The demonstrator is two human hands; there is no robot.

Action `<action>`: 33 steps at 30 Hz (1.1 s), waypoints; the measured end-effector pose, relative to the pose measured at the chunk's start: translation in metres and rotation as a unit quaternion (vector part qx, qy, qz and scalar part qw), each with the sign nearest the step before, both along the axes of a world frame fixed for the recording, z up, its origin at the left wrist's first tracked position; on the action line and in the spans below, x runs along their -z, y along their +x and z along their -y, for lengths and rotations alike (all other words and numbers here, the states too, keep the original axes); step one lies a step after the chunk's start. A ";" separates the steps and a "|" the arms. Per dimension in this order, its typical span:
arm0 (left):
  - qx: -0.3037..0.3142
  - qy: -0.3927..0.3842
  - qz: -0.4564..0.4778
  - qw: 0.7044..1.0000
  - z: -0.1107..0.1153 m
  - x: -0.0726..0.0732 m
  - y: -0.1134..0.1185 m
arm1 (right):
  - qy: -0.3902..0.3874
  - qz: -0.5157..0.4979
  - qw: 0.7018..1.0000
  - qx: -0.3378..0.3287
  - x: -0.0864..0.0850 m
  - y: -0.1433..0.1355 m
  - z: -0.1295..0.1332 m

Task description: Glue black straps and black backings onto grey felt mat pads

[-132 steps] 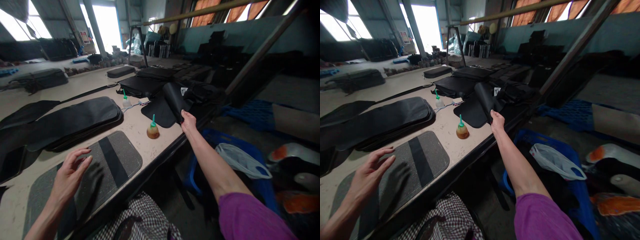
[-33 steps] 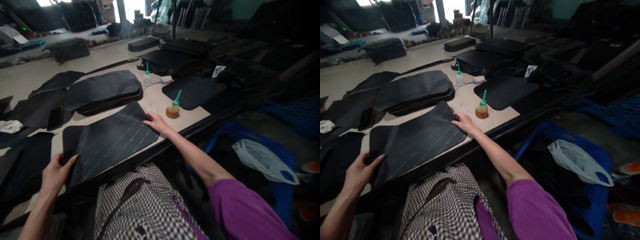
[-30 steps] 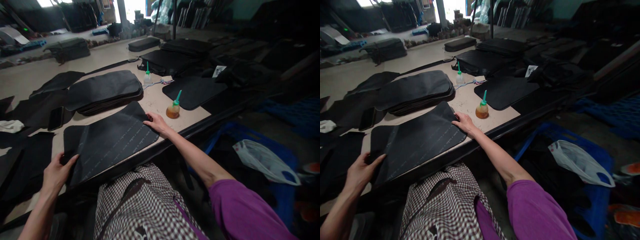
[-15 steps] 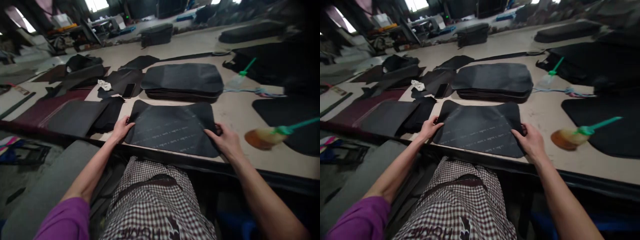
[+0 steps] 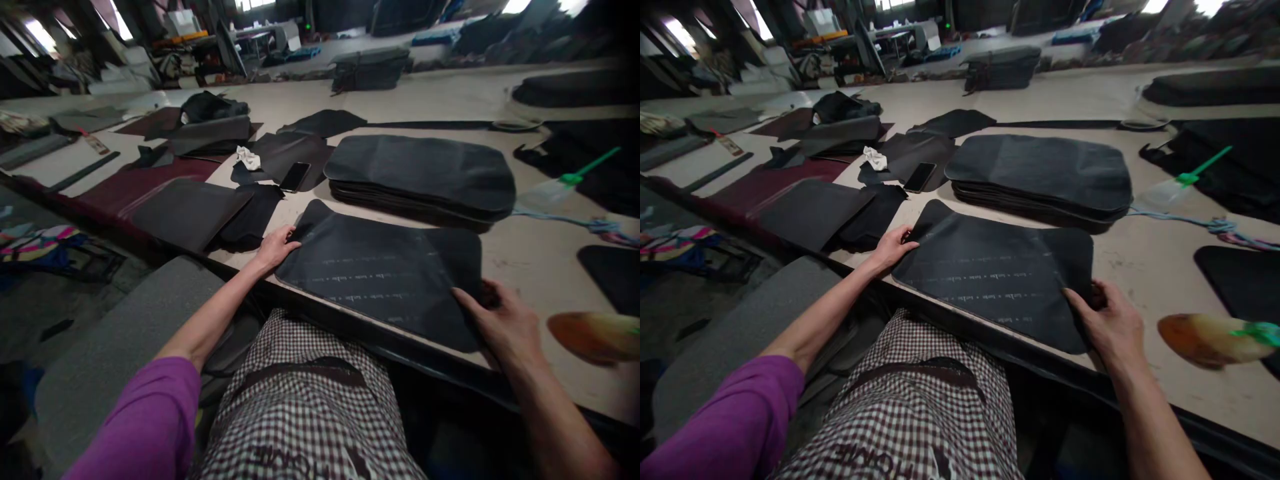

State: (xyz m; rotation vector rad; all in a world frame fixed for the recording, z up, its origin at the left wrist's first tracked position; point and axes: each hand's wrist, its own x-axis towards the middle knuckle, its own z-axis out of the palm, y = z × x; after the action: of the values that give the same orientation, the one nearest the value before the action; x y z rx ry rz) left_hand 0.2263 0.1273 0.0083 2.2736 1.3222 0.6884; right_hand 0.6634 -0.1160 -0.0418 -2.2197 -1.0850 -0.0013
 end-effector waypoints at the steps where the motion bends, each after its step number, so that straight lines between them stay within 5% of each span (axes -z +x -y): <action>1: 0.004 0.001 -0.001 1.000 0.000 0.000 0.000 | -0.001 -0.003 1.000 0.002 -0.001 -0.001 0.000; 20: 0.005 0.014 -0.016 1.000 0.010 -0.001 -0.002 | 0.013 -0.003 1.000 -0.014 0.005 0.004 0.000; 27: 0.064 0.125 -0.059 0.988 0.010 0.009 -0.006 | 0.061 0.180 0.975 -0.118 -0.005 -0.001 -0.003; 33: 0.114 0.091 -0.192 0.971 0.010 0.014 -0.010 | 0.011 0.198 0.963 -0.184 0.013 -0.003 -0.005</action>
State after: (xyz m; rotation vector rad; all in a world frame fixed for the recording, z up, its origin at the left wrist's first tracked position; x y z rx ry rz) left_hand 0.2158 0.1176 -0.0057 2.7568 1.1629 0.3091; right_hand 0.6608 -0.1106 -0.0552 -2.0111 -1.6936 -0.3067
